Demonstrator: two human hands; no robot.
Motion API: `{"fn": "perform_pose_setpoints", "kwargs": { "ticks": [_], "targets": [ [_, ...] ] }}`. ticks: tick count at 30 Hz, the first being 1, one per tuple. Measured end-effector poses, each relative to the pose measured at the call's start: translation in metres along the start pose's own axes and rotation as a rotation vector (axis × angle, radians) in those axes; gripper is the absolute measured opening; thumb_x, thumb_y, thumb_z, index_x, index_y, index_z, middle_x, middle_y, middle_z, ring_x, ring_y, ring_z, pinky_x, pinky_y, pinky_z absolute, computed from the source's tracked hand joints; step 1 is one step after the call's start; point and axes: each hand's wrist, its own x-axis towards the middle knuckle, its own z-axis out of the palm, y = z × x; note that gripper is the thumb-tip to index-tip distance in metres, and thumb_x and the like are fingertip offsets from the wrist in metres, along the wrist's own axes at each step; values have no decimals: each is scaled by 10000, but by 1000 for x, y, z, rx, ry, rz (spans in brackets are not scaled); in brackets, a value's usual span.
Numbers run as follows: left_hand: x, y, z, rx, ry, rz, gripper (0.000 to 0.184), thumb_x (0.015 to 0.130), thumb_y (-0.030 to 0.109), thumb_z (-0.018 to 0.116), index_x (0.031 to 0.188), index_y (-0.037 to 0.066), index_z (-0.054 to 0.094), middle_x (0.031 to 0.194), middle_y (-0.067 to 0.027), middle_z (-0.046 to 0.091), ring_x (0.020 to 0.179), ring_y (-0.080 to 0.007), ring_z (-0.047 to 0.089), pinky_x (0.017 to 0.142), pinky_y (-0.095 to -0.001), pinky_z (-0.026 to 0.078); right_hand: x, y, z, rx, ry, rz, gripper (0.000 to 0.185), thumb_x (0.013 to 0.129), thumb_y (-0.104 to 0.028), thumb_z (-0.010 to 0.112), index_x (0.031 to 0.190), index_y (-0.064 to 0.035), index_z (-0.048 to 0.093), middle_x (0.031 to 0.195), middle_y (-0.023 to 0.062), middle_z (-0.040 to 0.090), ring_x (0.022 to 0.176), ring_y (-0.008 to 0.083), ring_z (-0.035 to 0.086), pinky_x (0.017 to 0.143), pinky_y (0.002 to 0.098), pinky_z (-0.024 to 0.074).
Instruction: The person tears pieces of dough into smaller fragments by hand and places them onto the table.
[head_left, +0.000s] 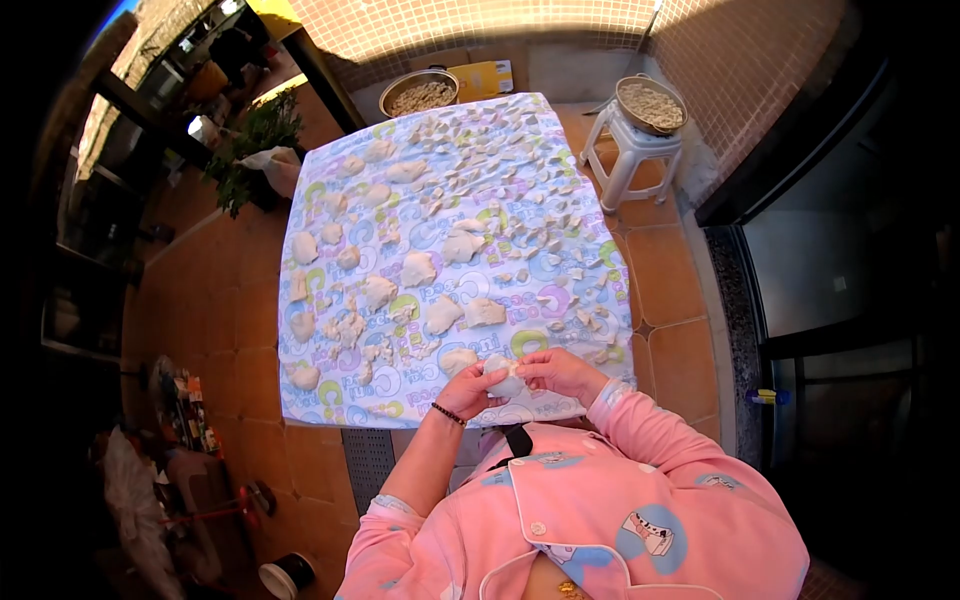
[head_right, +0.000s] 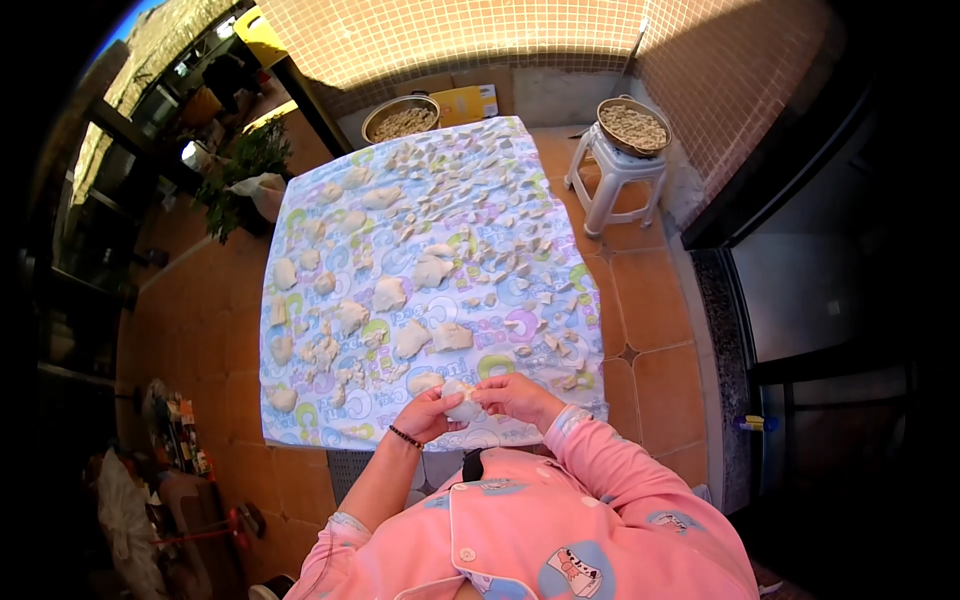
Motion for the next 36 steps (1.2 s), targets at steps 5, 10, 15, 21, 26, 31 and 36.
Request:
{"fn": "perform_pose_setpoints", "kwargs": {
  "ticks": [5, 10, 15, 21, 26, 31, 36],
  "targets": [
    [2, 0, -1, -59, 17, 31, 278, 815, 208, 606, 1070, 148, 515, 1023, -4, 558, 926, -143, 530, 751, -338, 439, 12, -1, -8, 68, -54, 18, 119, 801, -143, 610, 854, -37, 601, 754, 12, 566, 644, 88, 513, 605, 217, 438],
    [2, 5, 2, -193, 65, 98, 224, 837, 196, 573, 1047, 153, 510, 1000, 3, 558, 912, -143, 532, 735, -348, 447, 28, -10, -19, 284, -72, -9, 105, 801, -155, 616, 801, -52, 594, 716, -1, 551, 632, 80, 507, 603, 214, 439],
    [-1, -3, -9, -248, 151, 122, 212, 847, 175, 557, 1050, 168, 496, 991, 9, 555, 919, -144, 534, 721, -349, 452, 74, -38, -50, -539, 465, -317, 106, 751, -137, 627, 792, -48, 588, 690, 50, 549, 631, 165, 530, 615, 277, 445],
    [-14, -10, -17, -303, 210, 131, 210, 841, 167, 566, 1039, 179, 499, 987, 5, 558, 930, -153, 539, 725, -351, 452, 130, -33, -70, -1312, 758, -543, 200, 691, -106, 615, 862, -10, 576, 863, 164, 538, 827, 331, 538, 725, 383, 433],
    [-22, -4, -26, -328, 190, 154, 226, 836, 163, 572, 1050, 180, 500, 1002, 1, 560, 931, -160, 542, 740, -353, 452, 128, -29, -61, -1443, 822, -539, 223, 713, -101, 591, 921, -22, 577, 912, 154, 526, 856, 342, 534, 738, 401, 429],
    [-22, 1, -33, -326, 122, 189, 261, 830, 147, 575, 1077, 165, 491, 1042, -7, 550, 948, -164, 530, 761, -364, 448, 51, -31, 19, -867, 263, -350, 310, 759, -164, 635, 1020, -10, 567, 806, 65, 566, 683, 128, 517, 624, 262, 443],
    [-16, 11, -29, -267, 69, 182, 233, 824, 132, 585, 1045, 159, 514, 1027, 6, 556, 925, -138, 529, 771, -345, 446, 31, 5, 62, -615, 190, -517, 253, 781, -116, 632, 1011, -16, 595, 822, -4, 579, 700, 60, 506, 624, 217, 442]
  ]
}}
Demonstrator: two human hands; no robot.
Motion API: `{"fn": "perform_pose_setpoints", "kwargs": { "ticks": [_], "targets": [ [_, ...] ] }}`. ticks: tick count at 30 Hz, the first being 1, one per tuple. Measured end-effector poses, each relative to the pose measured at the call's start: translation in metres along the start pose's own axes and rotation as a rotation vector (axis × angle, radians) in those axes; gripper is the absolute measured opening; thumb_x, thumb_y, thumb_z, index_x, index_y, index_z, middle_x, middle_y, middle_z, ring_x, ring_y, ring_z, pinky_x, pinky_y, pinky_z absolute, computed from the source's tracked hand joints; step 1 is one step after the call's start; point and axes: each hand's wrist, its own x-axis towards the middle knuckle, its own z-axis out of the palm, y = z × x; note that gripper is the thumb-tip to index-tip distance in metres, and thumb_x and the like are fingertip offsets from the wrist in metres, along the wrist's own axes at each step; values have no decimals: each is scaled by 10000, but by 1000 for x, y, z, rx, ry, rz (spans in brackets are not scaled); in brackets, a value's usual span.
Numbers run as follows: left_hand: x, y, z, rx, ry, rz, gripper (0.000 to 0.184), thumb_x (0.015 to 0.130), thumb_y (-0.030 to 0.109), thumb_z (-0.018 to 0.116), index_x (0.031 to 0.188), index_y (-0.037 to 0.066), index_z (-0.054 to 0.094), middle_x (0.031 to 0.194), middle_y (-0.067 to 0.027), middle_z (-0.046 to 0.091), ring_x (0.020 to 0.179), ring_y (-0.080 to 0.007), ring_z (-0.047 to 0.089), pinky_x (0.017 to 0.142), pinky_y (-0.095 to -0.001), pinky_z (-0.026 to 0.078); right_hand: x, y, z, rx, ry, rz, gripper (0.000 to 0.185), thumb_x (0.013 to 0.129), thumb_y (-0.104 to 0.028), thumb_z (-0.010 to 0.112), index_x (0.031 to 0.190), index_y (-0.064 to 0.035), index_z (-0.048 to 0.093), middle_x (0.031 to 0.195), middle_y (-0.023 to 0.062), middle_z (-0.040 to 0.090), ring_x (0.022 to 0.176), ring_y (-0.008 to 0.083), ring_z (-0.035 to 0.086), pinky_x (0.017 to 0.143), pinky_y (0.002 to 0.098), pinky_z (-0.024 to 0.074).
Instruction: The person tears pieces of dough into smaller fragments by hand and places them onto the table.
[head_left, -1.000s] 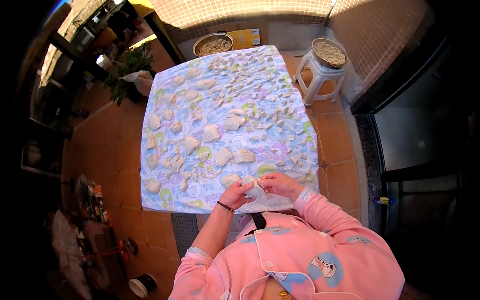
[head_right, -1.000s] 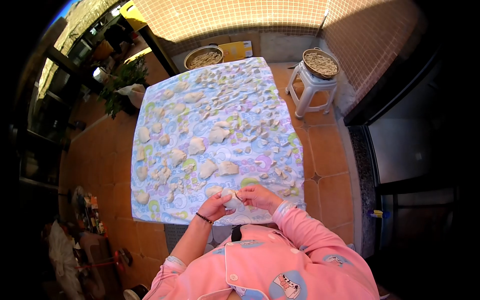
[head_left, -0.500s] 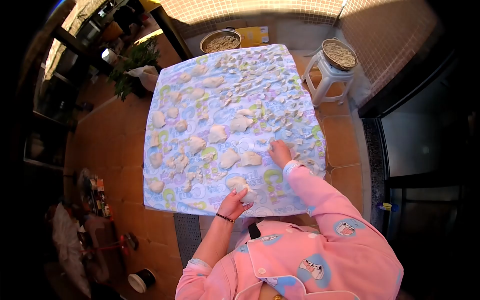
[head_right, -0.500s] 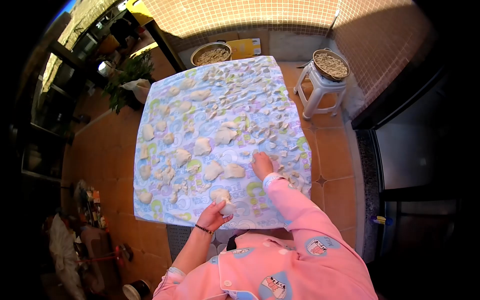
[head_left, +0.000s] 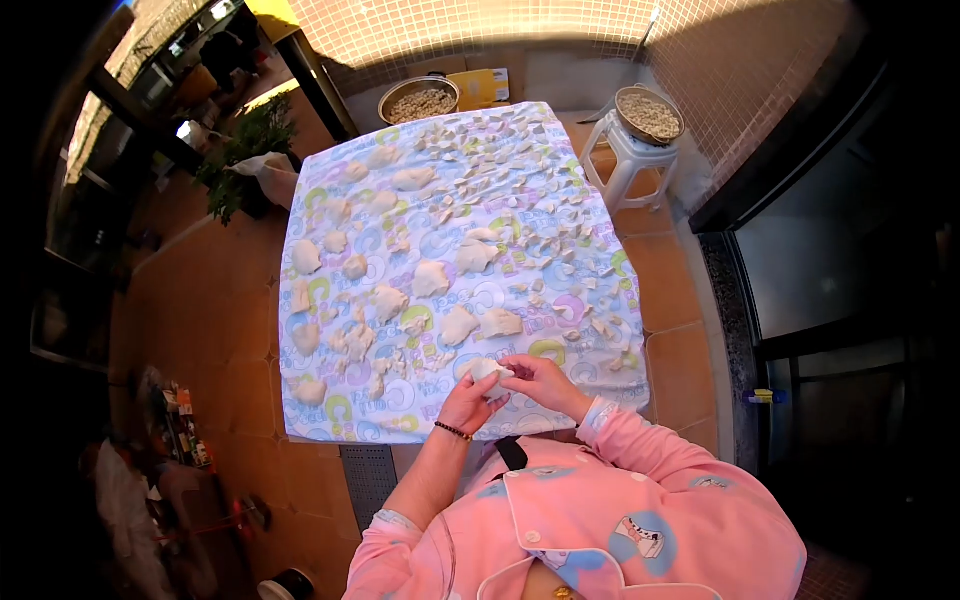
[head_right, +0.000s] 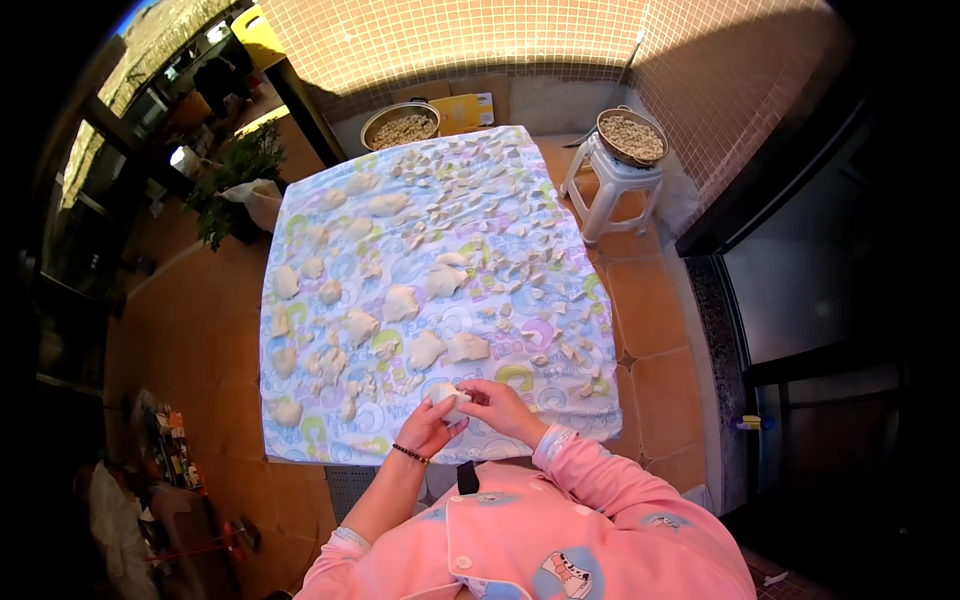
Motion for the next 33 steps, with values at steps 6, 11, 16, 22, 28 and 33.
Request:
{"fn": "perform_pose_setpoints", "kwargs": {
  "ticks": [6, 11, 16, 22, 28, 33],
  "targets": [
    [-6, 11, -13, 61, -62, -13, 221, 829, 136, 579, 1043, 160, 529, 1022, 2, 562, 926, -126, 522, 781, -353, 443, -4, 0, 19, 49, 120, 41, 270, 765, -125, 644, 1001, 0, 604, 779, 15, 607, 690, 70, 540, 627, 208, 447],
    [-15, 16, -28, 80, -107, -42, 239, 832, 139, 575, 1064, 161, 522, 1015, 5, 563, 927, -140, 534, 753, -327, 458, -7, -9, 35, 64, 122, 108, 254, 768, -99, 643, 997, 6, 616, 749, 19, 612, 643, 63, 546, 583, 196, 449],
    [-26, 24, -35, 120, -127, -69, 262, 825, 146, 586, 1075, 162, 510, 1009, 8, 560, 923, -135, 535, 749, -319, 462, -10, -7, 51, 142, 148, 111, 242, 754, -107, 657, 965, 8, 633, 735, 30, 618, 623, 65, 548, 571, 195, 450],
    [-28, 27, -34, 130, -152, -106, 270, 816, 157, 602, 1070, 157, 511, 1014, 5, 555, 923, -129, 529, 739, -309, 464, -14, -2, 55, 198, 193, 146, 225, 744, -120, 666, 936, -4, 649, 728, 29, 621, 615, 65, 545, 567, 197, 450],
    [-21, 19, -36, 70, -118, -91, 264, 814, 158, 605, 1061, 160, 509, 1018, 6, 551, 925, -128, 525, 734, -308, 462, -6, 5, 44, 239, 141, 195, 222, 745, -120, 667, 929, 2, 649, 736, 34, 624, 621, 72, 550, 579, 201, 455],
    [-11, 19, -32, 71, -81, -91, 246, 817, 155, 601, 1046, 164, 511, 1005, 13, 551, 912, -124, 526, 724, -304, 462, 3, 10, 32, 283, 105, 219, 214, 746, -111, 666, 924, 5, 649, 750, 40, 625, 633, 78, 554, 593, 208, 459]
  ]
}}
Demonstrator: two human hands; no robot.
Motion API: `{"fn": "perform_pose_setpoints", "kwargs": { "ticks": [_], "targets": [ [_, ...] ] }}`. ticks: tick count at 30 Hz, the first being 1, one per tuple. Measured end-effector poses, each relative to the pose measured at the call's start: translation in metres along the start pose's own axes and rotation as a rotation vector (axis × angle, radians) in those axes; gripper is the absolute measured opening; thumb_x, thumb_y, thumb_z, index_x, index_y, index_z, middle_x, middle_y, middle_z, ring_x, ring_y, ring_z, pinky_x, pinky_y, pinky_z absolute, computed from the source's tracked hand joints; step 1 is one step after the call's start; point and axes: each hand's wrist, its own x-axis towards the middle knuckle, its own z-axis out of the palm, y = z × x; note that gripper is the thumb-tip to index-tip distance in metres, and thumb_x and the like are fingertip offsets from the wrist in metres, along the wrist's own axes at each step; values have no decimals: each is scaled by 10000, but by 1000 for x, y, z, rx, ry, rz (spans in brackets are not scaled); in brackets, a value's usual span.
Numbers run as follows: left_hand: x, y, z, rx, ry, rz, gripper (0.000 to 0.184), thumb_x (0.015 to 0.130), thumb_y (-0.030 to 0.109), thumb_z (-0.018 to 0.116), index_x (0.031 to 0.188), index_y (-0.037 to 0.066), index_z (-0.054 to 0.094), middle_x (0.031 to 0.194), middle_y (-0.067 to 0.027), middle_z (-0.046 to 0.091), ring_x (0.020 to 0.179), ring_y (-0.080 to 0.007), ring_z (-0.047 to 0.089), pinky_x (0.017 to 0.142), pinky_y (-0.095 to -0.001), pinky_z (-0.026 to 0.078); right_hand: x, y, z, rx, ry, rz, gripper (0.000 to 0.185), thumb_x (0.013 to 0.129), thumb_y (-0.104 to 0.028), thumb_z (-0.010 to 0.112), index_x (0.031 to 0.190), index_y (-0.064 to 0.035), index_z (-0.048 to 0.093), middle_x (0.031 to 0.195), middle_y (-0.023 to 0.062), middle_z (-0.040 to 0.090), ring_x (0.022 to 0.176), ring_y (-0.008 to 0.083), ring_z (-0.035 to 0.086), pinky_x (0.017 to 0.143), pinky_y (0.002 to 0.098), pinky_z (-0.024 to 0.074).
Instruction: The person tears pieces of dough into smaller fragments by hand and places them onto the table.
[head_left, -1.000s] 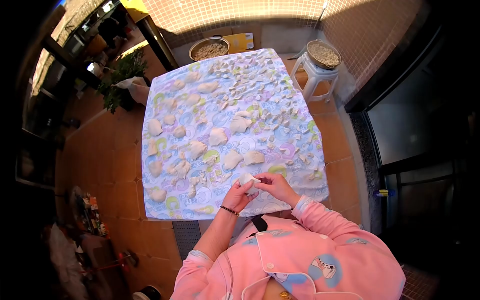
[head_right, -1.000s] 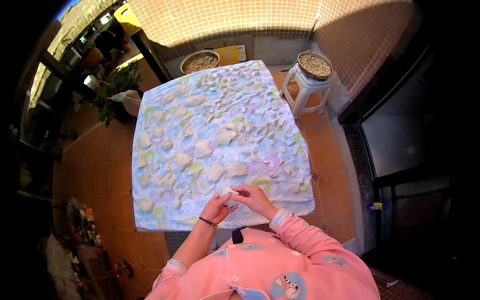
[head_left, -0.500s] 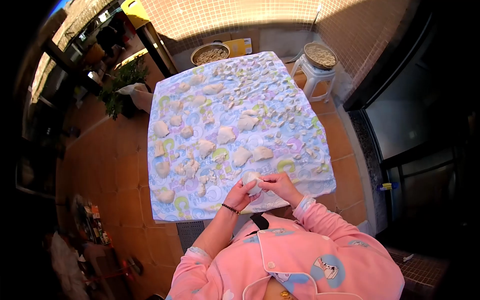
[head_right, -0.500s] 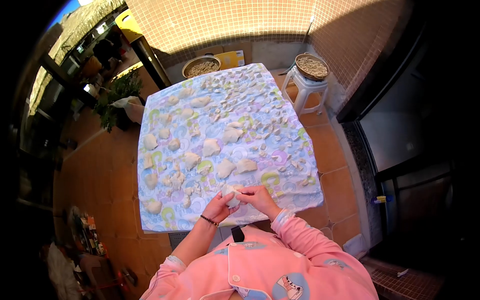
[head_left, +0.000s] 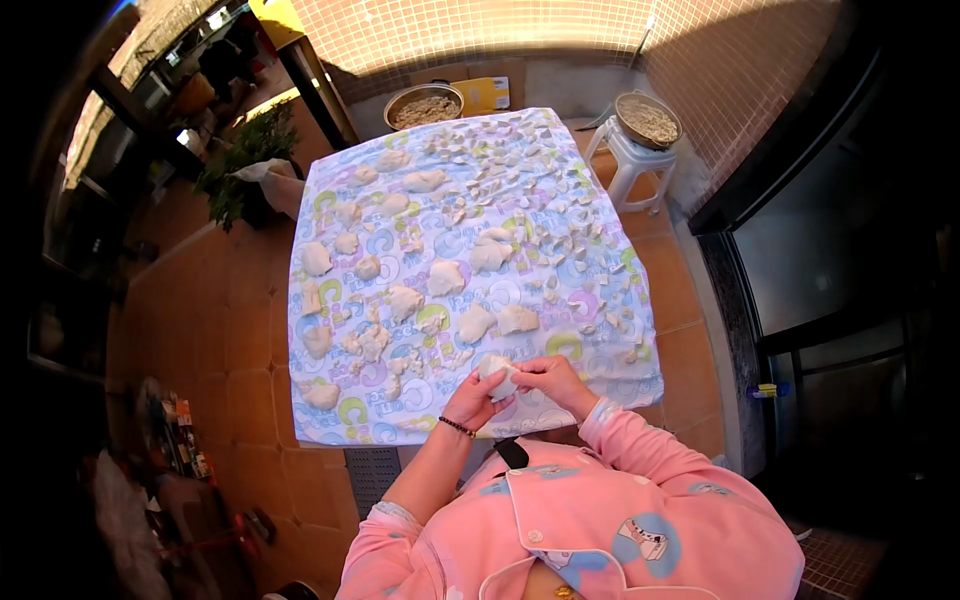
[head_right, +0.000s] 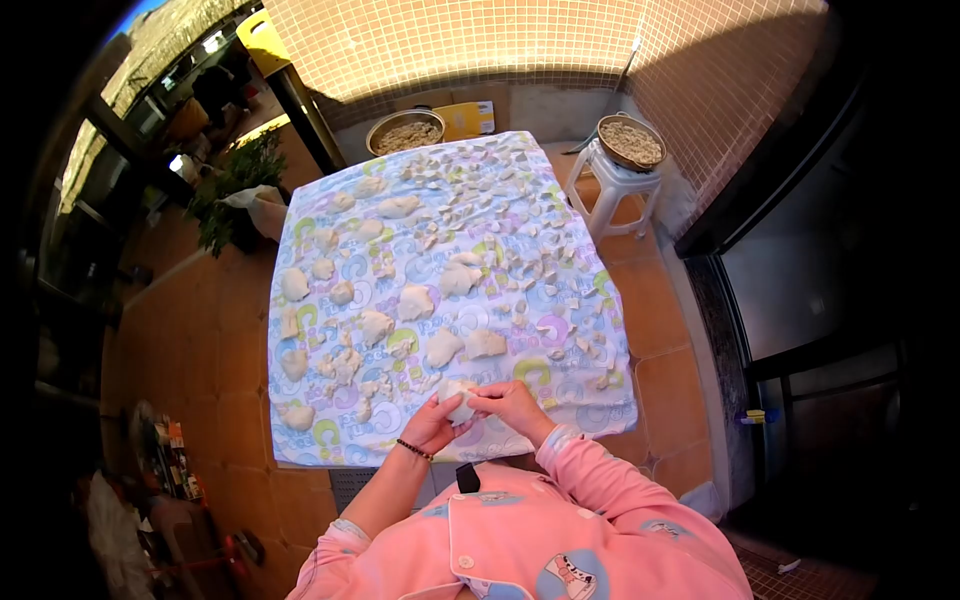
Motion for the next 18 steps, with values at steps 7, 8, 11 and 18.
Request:
{"fn": "perform_pose_setpoints", "kwargs": {
  "ticks": [7, 8, 11, 18],
  "targets": [
    [13, -4, 1, -28, 11, 41, 255, 843, 178, 559, 1092, 140, 519, 1023, -7, 566, 927, -154, 549, 765, -303, 469, 17, -2, -17, -38, -54, 45, 216, 748, -114, 663, 925, 9, 648, 760, 48, 627, 643, 88, 559, 601, 215, 460],
    [15, -4, 2, -34, 18, 48, 249, 844, 179, 558, 1087, 139, 522, 1014, -9, 568, 921, -158, 553, 765, -303, 471, 19, -4, -19, -41, -68, 53, 218, 748, -117, 664, 926, 9, 648, 760, 49, 627, 645, 89, 559, 601, 215, 460],
    [22, -4, 4, -69, 65, 36, 242, 820, 157, 594, 1047, 172, 512, 1000, 20, 551, 907, -120, 529, 719, -298, 461, 24, -9, -23, -30, -72, 75, 224, 746, -119, 665, 928, 11, 647, 755, 49, 626, 643, 90, 560, 602, 216, 459],
    [36, -3, 13, -122, 72, 29, 261, 815, 172, 602, 1059, 170, 508, 1002, 24, 549, 912, -123, 529, 725, -295, 462, 33, -22, -37, -66, -100, 99, 226, 751, -124, 661, 933, 8, 646, 752, 46, 627, 646, 87, 561, 603, 214, 462]
  ]
}}
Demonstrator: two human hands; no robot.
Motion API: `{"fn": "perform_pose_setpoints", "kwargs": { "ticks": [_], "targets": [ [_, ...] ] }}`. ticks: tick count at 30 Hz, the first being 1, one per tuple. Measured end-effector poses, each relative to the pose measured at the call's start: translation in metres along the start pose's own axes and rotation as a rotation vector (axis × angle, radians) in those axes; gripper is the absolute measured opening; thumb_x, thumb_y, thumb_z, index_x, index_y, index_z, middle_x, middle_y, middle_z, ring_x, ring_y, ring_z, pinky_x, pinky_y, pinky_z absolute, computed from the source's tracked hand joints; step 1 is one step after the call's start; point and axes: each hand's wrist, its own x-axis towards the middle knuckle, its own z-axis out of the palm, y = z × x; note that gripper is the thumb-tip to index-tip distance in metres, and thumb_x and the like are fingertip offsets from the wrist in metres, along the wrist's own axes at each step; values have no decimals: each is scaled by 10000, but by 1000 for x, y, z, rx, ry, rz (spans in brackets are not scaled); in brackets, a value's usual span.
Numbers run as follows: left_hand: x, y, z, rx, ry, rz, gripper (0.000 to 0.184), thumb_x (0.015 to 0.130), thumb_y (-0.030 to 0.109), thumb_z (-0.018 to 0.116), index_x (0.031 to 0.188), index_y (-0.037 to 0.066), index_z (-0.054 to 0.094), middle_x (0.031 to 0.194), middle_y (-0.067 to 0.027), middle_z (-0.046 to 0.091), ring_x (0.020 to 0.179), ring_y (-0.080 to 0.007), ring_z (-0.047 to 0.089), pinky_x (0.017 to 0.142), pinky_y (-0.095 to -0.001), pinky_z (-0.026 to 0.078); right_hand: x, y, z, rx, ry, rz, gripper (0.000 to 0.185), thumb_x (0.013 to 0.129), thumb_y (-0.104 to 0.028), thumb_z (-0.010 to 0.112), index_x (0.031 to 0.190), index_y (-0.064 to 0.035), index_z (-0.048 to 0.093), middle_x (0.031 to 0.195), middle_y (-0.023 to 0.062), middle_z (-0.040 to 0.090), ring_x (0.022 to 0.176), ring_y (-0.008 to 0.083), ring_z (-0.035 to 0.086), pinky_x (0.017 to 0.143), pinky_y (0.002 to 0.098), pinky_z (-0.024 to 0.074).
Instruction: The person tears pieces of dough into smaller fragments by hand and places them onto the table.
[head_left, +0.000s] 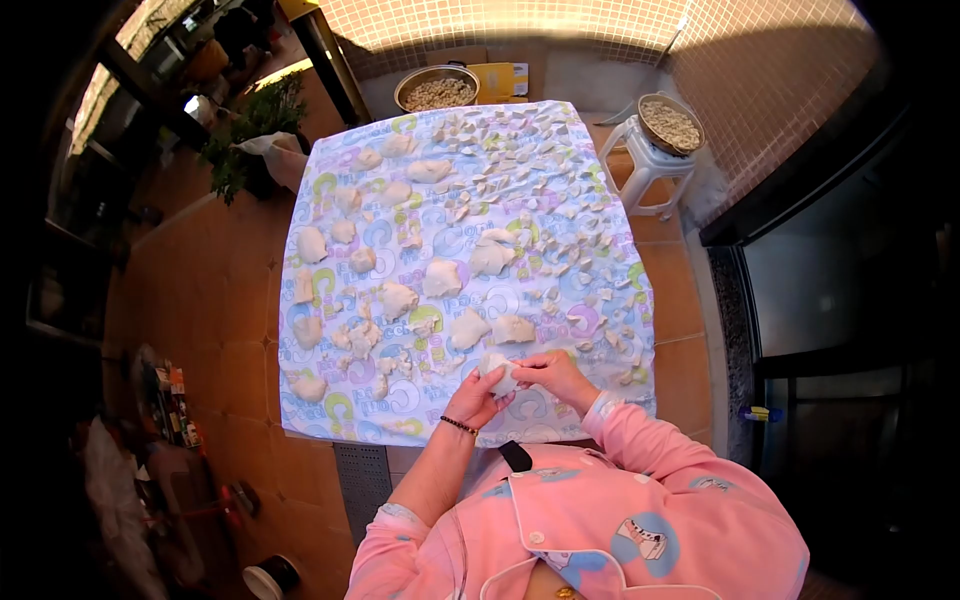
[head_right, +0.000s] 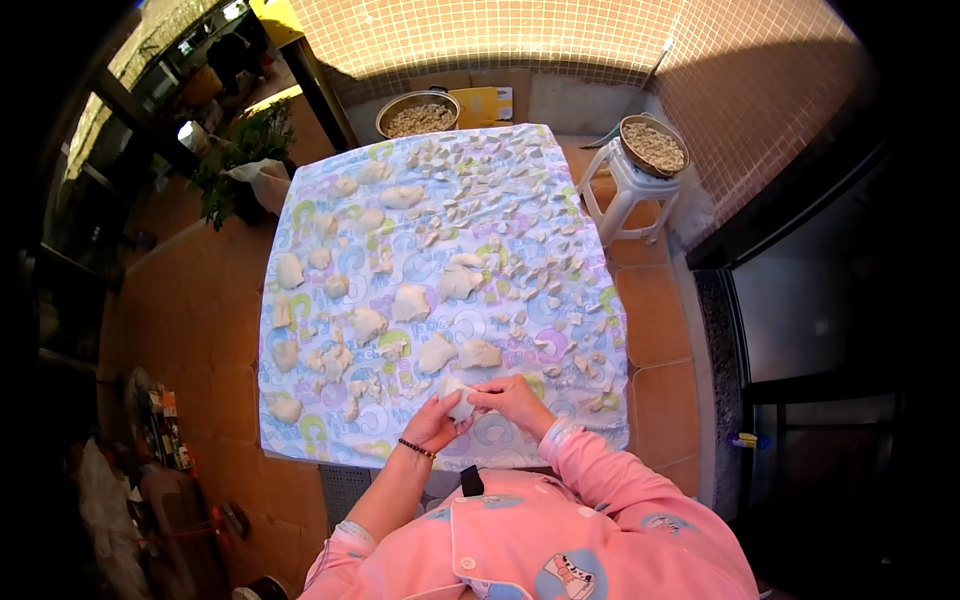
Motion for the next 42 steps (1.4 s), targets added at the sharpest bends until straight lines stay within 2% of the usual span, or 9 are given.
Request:
{"fn": "perform_pose_setpoints", "kwargs": {
  "ticks": [9, 12, 18, 23, 32, 34, 36, 38, 42],
  "targets": [
    [6, 4, 1, -34, -39, 25, 256, 838, 167, 569, 1079, 168, 484, 1040, 7, 542, 933, -136, 528, 736, -315, 464, 8, -5, -11, 20, -53, 16, 230, 793, -131, 612, 983, -2, 626, 815, 51, 624, 687, 91, 568, 636, 225, 478],
    [8, 4, 8, -51, 1, 63, 262, 841, 160, 563, 1089, 166, 478, 1044, 3, 542, 934, -138, 530, 728, -318, 471, 22, 1, -24, 308, -66, 89, 218, 811, -135, 590, 977, 5, 611, 798, 41, 616, 700, 99, 570, 640, 229, 477],
    [-3, -6, -8, 40, 163, 82, 325, 805, 147, 611, 1097, 182, 473, 1018, 23, 550, 935, -134, 524, 752, -326, 460, 102, 4, -72, -426, 291, -139, 248, 764, -208, 610, 867, 17, 617, 723, 104, 611, 666, 169, 583, 619, 290, 465],
    [-12, -20, -22, 23, 178, 100, 333, 798, 130, 616, 1095, 178, 476, 1040, 15, 554, 934, -131, 528, 747, -328, 453, 163, -5, -83, -1019, 414, -310, 181, 732, -122, 550, 837, 12, 611, 776, 225, 585, 787, 351, 560, 703, 403, 442],
    [-18, -11, -14, -41, 173, 156, 247, 859, 214, 536, 1093, 155, 481, 1032, 3, 562, 925, -122, 532, 735, -307, 448, 139, -16, -62, -1101, 563, -537, 125, 766, -105, 546, 820, -10, 606, 778, 157, 550, 792, 351, 554, 711, 420, 438],
    [-18, -9, -12, -7, 161, 151, 246, 864, 225, 528, 1096, 158, 480, 1034, 4, 558, 927, -121, 529, 736, -309, 448, 103, -29, -47, -978, 262, -500, 160, 782, -142, 571, 859, -6, 605, 732, 108, 564, 701, 266, 571, 649, 368, 448],
    [-17, -12, -10, 27, 137, 134, 246, 868, 236, 520, 1098, 160, 479, 1036, 5, 555, 928, -119, 525, 737, -310, 447, 55, -34, -19, -468, -26, -136, 215, 787, -188, 603, 898, -4, 605, 706, 56, 577, 629, 143, 540, 587, 289, 436],
    [-17, -13, -7, 114, 161, 122, 267, 859, 229, 536, 1109, 158, 475, 1041, 13, 548, 928, -110, 517, 727, -302, 448, 23, -11, -5, -485, -91, -154, 215, 808, -191, 609, 918, -6, 613, 743, 10, 583, 661, 55, 520, 574, 221, 436],
    [-18, -21, -9, 269, 202, 59, 302, 842, 230, 562, 1121, 156, 472, 1048, 22, 542, 934, -98, 506, 717, -287, 446, -6, 25, 9, -413, 11, -140, 203, 788, -167, 626, 894, 6, 621, 703, 11, 583, 618, 61, 516, 546, 222, 434]
  ]
}}
